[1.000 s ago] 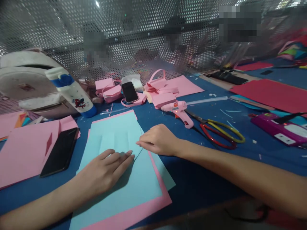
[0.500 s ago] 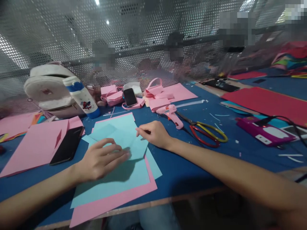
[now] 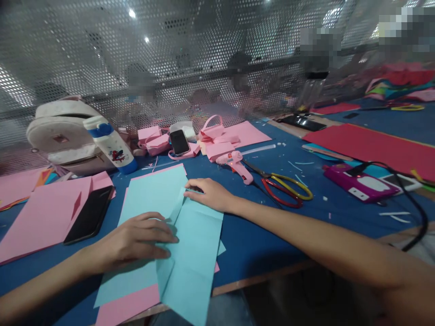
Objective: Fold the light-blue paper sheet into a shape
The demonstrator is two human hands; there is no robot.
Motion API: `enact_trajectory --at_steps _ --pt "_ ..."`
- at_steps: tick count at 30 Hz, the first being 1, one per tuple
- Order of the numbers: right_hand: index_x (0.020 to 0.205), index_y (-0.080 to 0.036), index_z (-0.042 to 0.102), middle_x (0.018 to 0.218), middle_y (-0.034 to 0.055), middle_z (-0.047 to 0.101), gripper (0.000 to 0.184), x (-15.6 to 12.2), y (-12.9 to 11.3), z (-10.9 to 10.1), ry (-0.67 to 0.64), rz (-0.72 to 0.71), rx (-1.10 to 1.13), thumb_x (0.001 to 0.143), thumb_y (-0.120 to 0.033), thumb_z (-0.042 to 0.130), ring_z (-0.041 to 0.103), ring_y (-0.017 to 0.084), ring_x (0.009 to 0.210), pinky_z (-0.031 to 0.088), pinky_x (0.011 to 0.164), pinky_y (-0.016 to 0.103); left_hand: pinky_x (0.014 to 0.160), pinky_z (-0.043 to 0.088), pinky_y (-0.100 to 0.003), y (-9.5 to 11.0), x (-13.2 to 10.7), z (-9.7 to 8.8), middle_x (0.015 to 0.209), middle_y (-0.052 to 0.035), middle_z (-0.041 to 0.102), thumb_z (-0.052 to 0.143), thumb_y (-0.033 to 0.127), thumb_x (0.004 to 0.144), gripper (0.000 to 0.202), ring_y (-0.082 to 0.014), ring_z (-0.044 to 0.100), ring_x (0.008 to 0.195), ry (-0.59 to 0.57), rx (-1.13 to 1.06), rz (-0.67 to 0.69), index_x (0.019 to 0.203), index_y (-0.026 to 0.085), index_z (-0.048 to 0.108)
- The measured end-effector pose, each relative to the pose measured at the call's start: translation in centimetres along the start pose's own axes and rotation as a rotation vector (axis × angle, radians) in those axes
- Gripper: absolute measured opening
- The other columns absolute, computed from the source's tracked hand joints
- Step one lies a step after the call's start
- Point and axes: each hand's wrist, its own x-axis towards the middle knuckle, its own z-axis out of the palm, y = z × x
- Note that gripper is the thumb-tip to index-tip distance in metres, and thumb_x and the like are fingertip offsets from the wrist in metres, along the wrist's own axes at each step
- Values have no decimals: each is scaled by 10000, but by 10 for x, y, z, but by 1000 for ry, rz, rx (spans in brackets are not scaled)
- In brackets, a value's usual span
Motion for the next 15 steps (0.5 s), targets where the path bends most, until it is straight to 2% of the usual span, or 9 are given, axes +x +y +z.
enact_trajectory --at_steps 3,7,12,15 --pt "944 -149 654 843 16 657 261 1 -1 1 -10 38 20 903 -396 581 554 154 727 414 676 262 1022 455 -435 -12 -15 -1 1263 -104 666 364 171 1031 321 -204 563 1219 54 19 -29 1134 199 667" --pt "982 -150 666 957 49 699 221 1 -2 4 4 54 -19 874 -332 604 610 187 821 439 724 279 1000 474 -434 -16 -25 6 1335 -101 618 398 81 977 348 -224 533 1241 43 87 -74 1219 194 622" --pt "1121 -187 667 1142 74 706 290 2 -9 9 32 101 -182 881 -308 560 651 243 1030 469 862 333 990 482 -469 -12 -15 19 1449 -121 504 420 24 862 534 -272 501 1246 -23 208 -232 1374 157 495" --pt "1152 -215 676 1180 69 709 345 7 -16 9 38 207 -277 907 -415 540 653 272 1077 479 861 351 1026 448 -487 -12 -6 22 1489 -141 445 442 78 879 563 -302 478 1260 -71 246 -271 1439 135 418"
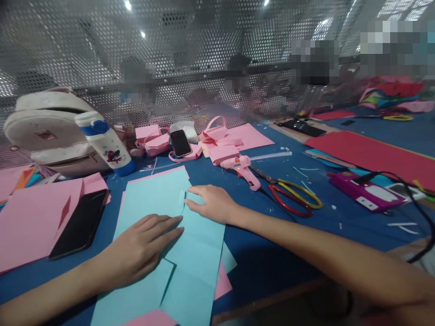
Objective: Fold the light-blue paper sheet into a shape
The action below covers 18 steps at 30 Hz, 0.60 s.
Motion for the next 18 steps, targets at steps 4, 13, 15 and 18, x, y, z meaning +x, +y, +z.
enact_trajectory --at_steps 4,13,15,18 --pt "1103 -239 709 1111 52 740 405 9 -4 -1 -31 108 -78 891 -550 561 681 290 1021 485 794 350 1043 407 -539 -4 7 2 1499 -193 407 480 206 925 545 -337 462 1275 -5 33 -33 1457 129 392" --pt "932 -241 701 983 1 742 137 33 -1 6 -74 -38 20 870 -357 665 681 191 883 430 712 267 1018 424 -566 -9 8 9 1498 -236 376 536 210 878 627 -379 451 1299 12 15 -56 1480 172 362" --pt "883 -222 690 948 -5 725 70 35 3 9 -58 -134 137 883 -286 660 662 155 862 432 729 249 1016 434 -553 -10 9 9 1497 -238 383 542 231 876 628 -377 459 1302 20 19 -60 1478 180 369" --pt "863 -203 688 889 9 708 77 33 13 11 -8 -298 224 907 -245 641 632 142 852 438 766 251 1009 452 -511 -12 10 11 1480 -225 424 535 300 899 608 -360 469 1309 25 44 -54 1478 197 380"
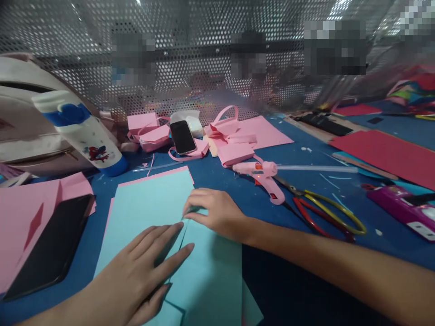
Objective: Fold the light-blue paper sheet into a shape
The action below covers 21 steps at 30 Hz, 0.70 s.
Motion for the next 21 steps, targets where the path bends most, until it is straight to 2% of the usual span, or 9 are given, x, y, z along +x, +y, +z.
enact_trajectory --at_steps 3,7,12,14,17,21 --pt "904 -194 685 884 35 702 152 -5 7 -3 22 -204 -72 959 -226 546 604 149 839 428 760 280 998 458 -477 -3 0 6 1458 -208 464 505 392 929 596 -344 479 1304 27 44 8 1485 217 381" --pt "948 -191 645 928 34 705 238 -7 11 -8 -14 -365 -221 1011 -213 417 591 152 872 418 749 306 995 445 -445 -6 -1 12 1422 -197 510 450 455 959 578 -326 479 1301 73 101 33 1485 222 395" --pt "981 -167 624 993 34 700 198 -7 9 -12 -33 -556 -452 1005 -128 431 613 139 967 475 761 298 990 427 -428 -7 1 14 1389 -192 542 435 475 963 560 -306 501 1271 111 143 36 1464 223 435" --pt "966 -166 632 1034 37 701 165 -8 7 -11 -41 -614 -522 984 -112 477 613 143 1010 497 767 298 983 425 -424 -7 1 14 1377 -189 551 436 485 962 557 -302 520 1245 118 153 33 1455 227 449" --pt "843 -181 634 1082 23 711 178 -9 7 -11 -33 -682 -535 961 -106 523 617 151 1032 512 776 302 982 422 -422 -6 0 14 1381 -188 546 432 475 963 541 -300 521 1240 129 150 28 1443 228 467" --pt "882 -166 636 1082 18 725 202 -6 8 -12 -33 -655 -414 982 -90 477 633 134 1011 516 811 291 990 424 -426 -6 0 13 1397 -186 530 440 454 960 540 -305 510 1254 117 129 23 1447 222 460"
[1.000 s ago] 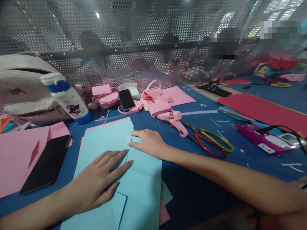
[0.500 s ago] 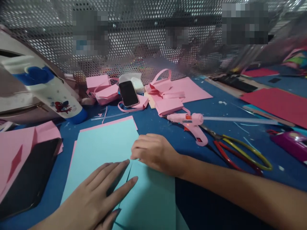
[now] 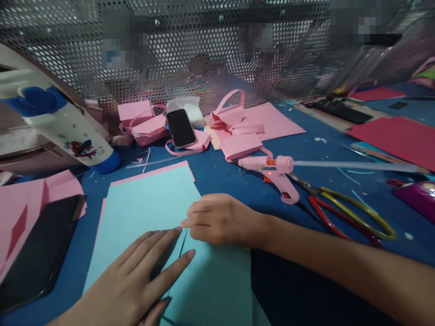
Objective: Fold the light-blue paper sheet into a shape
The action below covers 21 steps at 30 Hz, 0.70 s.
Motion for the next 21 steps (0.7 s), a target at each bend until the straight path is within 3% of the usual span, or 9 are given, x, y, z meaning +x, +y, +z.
enact_trajectory --at_steps 9,14,21 --pt "893 -184 613 942 34 697 257 -2 3 3 -44 84 135 1028 -179 395 619 135 938 467 788 293 1015 416 -449 1 0 -4 1400 -192 526 458 389 944 549 -316 469 1309 -32 -25 -8 1460 205 430" --pt "850 -180 591 889 22 687 311 -1 4 2 -80 69 161 1041 -172 346 605 120 906 436 768 276 961 452 -495 3 5 -8 1424 -245 485 535 259 837 611 -367 487 1294 -84 -41 8 1432 156 449" --pt "849 -190 589 883 15 695 279 0 6 -1 -113 49 180 1027 -161 376 604 130 937 417 781 284 958 462 -507 1 6 -13 1447 -232 471 528 218 806 643 -370 515 1274 -111 -85 -4 1441 166 438"
